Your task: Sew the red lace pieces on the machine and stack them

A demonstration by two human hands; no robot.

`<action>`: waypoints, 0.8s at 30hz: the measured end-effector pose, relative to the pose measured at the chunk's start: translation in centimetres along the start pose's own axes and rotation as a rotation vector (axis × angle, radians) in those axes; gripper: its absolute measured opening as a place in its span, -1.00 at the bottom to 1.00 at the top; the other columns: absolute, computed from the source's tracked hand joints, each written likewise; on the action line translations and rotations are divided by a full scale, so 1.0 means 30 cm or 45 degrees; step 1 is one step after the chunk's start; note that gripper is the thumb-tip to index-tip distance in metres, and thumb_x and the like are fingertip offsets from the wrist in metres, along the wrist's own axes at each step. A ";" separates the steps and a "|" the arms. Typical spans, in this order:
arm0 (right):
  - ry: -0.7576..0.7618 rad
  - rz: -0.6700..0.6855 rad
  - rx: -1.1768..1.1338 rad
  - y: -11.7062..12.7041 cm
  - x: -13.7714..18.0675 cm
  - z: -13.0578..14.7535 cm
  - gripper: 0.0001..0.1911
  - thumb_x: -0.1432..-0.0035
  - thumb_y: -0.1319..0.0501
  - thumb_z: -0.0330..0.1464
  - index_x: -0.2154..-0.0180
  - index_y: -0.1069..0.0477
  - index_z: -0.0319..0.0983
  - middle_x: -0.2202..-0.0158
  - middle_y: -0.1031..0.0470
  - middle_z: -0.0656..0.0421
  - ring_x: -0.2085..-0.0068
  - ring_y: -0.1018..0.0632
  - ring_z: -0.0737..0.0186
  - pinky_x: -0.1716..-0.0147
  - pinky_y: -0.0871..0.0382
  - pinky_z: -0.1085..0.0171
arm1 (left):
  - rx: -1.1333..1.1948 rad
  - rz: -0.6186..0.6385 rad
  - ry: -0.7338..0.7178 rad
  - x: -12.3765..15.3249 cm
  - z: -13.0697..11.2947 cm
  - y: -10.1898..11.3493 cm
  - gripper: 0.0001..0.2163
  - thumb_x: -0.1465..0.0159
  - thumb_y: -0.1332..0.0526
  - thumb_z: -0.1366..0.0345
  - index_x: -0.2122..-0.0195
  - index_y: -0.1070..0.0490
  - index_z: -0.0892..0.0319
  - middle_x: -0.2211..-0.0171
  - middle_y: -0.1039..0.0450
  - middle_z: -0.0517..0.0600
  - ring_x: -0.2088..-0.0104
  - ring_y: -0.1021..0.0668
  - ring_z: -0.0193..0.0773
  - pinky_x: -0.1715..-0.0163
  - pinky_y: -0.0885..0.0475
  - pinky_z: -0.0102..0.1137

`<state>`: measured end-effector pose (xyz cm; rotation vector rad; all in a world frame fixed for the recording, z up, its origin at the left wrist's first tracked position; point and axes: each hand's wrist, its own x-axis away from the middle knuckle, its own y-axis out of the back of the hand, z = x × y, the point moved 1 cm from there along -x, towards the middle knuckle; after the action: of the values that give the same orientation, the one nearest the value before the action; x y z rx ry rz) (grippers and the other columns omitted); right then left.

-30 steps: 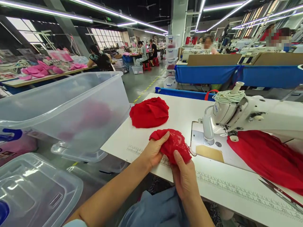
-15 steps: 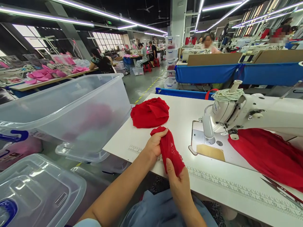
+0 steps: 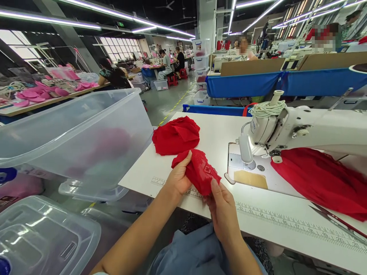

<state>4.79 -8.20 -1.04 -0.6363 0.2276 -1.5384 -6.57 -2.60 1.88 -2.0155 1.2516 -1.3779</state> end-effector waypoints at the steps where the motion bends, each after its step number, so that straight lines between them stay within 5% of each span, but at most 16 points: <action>1: -0.005 0.030 0.053 0.001 -0.002 -0.004 -0.58 0.14 -0.47 -0.06 0.32 -0.58 -0.22 0.38 -0.52 0.18 0.48 -0.37 0.36 0.55 -0.29 0.40 | 0.003 0.008 0.009 -0.002 0.001 0.000 -0.86 -0.24 -0.31 0.33 0.26 -0.48 0.31 0.32 -0.56 0.10 0.38 -0.59 -0.25 0.18 -0.54 -0.32; 5: 0.053 0.075 0.211 0.009 -0.005 -0.014 -0.64 0.12 -0.46 -0.10 0.38 -0.55 -0.24 0.53 -0.41 0.24 0.50 -0.33 0.33 0.52 -0.25 0.36 | -0.006 0.017 0.040 -0.010 -0.008 -0.007 -0.85 -0.25 -0.31 0.29 0.35 -0.48 0.31 0.39 -0.55 0.08 0.42 -0.58 -0.26 0.23 -0.54 -0.32; 8: 0.325 0.149 0.519 0.018 0.015 -0.017 -0.68 -0.03 -0.34 -0.09 0.42 -0.51 -0.23 0.45 -0.47 0.18 0.38 -0.41 0.23 0.40 -0.29 0.32 | -0.026 -0.087 0.030 -0.036 -0.037 -0.005 -0.80 -0.24 -0.31 0.28 0.46 -0.44 0.30 0.49 -0.51 0.05 0.51 -0.54 -0.29 0.31 -0.53 -0.36; 12: 0.602 0.236 0.862 0.031 0.057 -0.030 -0.63 -0.20 -0.19 -0.11 0.52 -0.39 -0.21 0.57 -0.31 0.24 0.52 -0.29 0.31 0.53 -0.17 0.35 | -0.012 -0.192 -0.013 -0.086 -0.059 0.009 -0.81 -0.23 -0.32 0.38 0.51 -0.38 0.25 0.60 -0.44 -0.08 0.61 -0.47 -0.38 0.38 -0.49 -0.44; 20: 0.352 0.016 0.792 0.163 0.047 0.036 -0.60 -0.07 -0.27 0.01 0.41 -0.53 -0.21 0.61 -0.35 0.23 0.57 -0.33 0.29 0.62 -0.23 0.37 | -0.096 0.073 0.226 -0.023 -0.020 0.034 -0.96 -0.25 -0.26 0.47 0.31 -0.49 0.34 0.40 -0.57 0.08 0.43 -0.60 -0.25 0.30 -0.52 -0.36; 24: 0.263 -0.105 0.792 0.284 0.029 0.075 -0.60 0.02 -0.35 0.00 0.34 -0.58 -0.20 0.44 -0.54 0.15 0.32 -0.53 0.13 0.32 -0.45 0.33 | -0.135 0.175 0.342 -0.005 -0.010 0.049 -0.88 -0.30 -0.22 0.39 0.21 -0.49 0.32 0.33 -0.59 0.06 0.37 -0.61 -0.26 0.27 -0.51 -0.38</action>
<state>13.28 -9.24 -3.36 0.0045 -0.1267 -1.6426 -7.52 -3.21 0.87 -1.8149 1.5772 -1.5836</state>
